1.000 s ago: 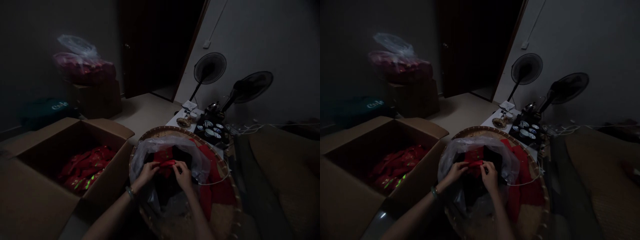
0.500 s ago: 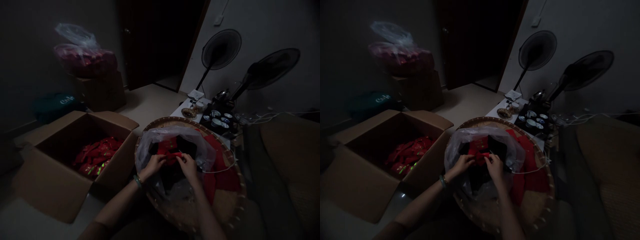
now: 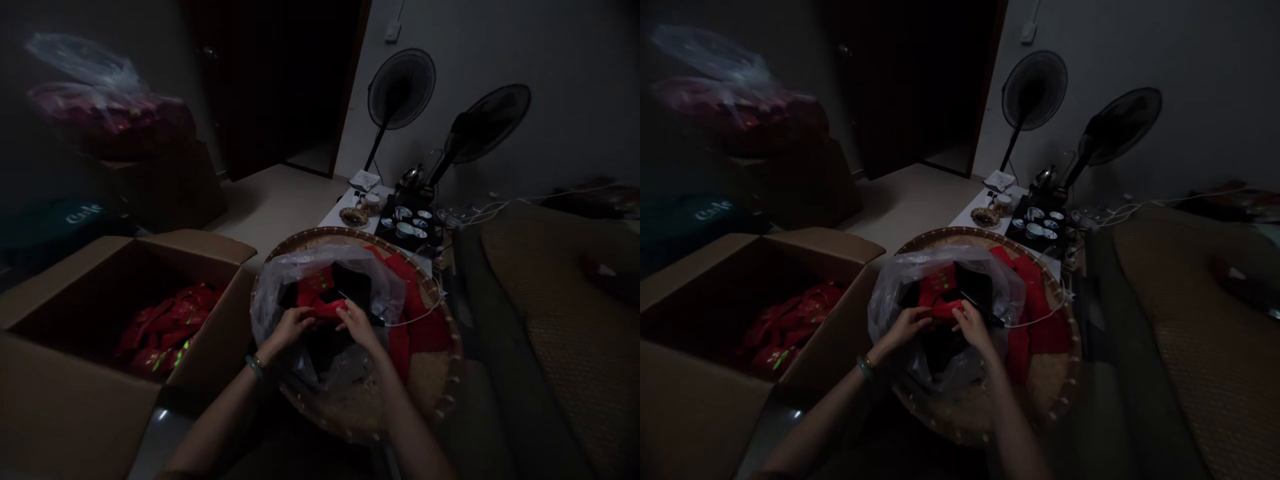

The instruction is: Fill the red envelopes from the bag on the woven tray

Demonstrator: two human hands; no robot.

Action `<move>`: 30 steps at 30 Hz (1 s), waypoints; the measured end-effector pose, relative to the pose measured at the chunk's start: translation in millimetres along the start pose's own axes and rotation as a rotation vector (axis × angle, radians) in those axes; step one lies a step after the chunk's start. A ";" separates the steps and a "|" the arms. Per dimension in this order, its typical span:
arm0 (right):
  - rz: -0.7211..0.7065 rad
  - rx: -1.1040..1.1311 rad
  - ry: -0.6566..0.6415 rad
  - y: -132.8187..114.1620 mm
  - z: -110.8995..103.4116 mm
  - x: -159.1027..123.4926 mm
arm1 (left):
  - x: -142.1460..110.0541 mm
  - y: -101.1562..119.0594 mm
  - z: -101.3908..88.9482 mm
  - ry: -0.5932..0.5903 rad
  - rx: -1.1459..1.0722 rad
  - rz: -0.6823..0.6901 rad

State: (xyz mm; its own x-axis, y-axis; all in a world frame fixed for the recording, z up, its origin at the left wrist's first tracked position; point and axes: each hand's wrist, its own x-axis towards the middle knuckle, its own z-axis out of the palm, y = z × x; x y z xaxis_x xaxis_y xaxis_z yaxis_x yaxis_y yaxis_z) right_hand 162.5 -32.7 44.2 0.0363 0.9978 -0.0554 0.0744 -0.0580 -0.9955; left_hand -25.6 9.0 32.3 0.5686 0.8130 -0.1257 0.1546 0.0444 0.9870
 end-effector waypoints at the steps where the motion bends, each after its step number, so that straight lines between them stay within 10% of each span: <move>1: 0.002 -0.006 -0.031 -0.2 -0.2 -0.7 | 0.0 -0.9 -1.3 -0.006 -0.009 0.000; 10: 0.041 -0.133 -0.175 1.3 -2.2 1.5 | -1.0 -13.7 -3.6 -0.120 -0.004 0.008; 21: 0.021 -0.152 -0.260 -5.4 -7.4 0.5 | 1.1 -14.7 -13.1 0.030 0.106 0.057; 30: 0.075 -0.177 -0.300 -9.9 0.5 12.5 | -7.7 13.6 1.2 0.137 0.735 0.366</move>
State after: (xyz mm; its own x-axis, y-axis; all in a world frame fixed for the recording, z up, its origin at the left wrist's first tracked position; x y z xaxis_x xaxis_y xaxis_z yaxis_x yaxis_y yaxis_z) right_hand 161.7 -19.6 53.2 -0.2436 0.9541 -0.1742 0.2556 -0.1101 -0.9605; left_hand -26.9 2.7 46.6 0.5891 0.7681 0.2508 0.4946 -0.5883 0.6397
